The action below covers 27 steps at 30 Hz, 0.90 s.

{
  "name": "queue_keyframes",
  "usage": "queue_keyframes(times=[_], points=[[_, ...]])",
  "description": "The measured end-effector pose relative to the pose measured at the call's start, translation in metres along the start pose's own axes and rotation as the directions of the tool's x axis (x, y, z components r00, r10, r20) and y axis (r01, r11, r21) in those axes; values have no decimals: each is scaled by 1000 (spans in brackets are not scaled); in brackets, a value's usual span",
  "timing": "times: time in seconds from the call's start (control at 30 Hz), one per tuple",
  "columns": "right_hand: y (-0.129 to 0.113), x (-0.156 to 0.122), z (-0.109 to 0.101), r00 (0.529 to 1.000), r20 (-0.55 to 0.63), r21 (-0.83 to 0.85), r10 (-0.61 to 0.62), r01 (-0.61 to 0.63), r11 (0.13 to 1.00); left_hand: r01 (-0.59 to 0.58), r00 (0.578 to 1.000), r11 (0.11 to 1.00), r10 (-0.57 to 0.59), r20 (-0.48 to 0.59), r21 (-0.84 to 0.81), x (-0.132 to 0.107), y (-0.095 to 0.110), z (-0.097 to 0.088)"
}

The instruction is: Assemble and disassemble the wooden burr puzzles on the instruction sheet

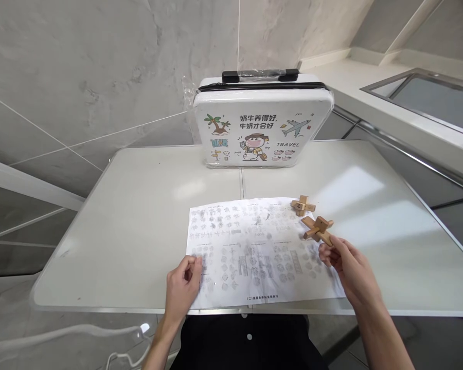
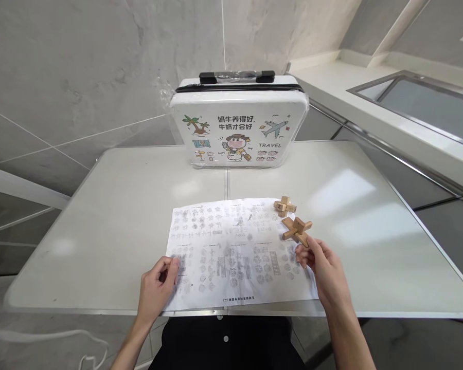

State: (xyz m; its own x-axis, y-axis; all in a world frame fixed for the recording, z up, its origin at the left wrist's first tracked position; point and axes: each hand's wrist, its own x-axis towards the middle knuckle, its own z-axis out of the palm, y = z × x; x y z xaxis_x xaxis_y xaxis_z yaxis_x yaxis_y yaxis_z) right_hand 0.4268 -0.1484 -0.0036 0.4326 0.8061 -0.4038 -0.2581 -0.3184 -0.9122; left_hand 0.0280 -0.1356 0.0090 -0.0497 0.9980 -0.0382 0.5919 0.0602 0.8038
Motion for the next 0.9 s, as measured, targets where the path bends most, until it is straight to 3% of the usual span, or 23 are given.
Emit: queue_keyframes(times=[0.27,0.57,0.9], points=[[-4,6,6,996,-34,-224,-81,71,972,32,999,999,-32,21,-1,2,5,0],[-17,-3,29,980,-106,-592,-171,76,802,33,999,999,-33,16,15,3,3,-1],[-25,-12,49,954,-184,-633,-236,69,771,34,999,999,-34,33,-2,3,2,-1]])
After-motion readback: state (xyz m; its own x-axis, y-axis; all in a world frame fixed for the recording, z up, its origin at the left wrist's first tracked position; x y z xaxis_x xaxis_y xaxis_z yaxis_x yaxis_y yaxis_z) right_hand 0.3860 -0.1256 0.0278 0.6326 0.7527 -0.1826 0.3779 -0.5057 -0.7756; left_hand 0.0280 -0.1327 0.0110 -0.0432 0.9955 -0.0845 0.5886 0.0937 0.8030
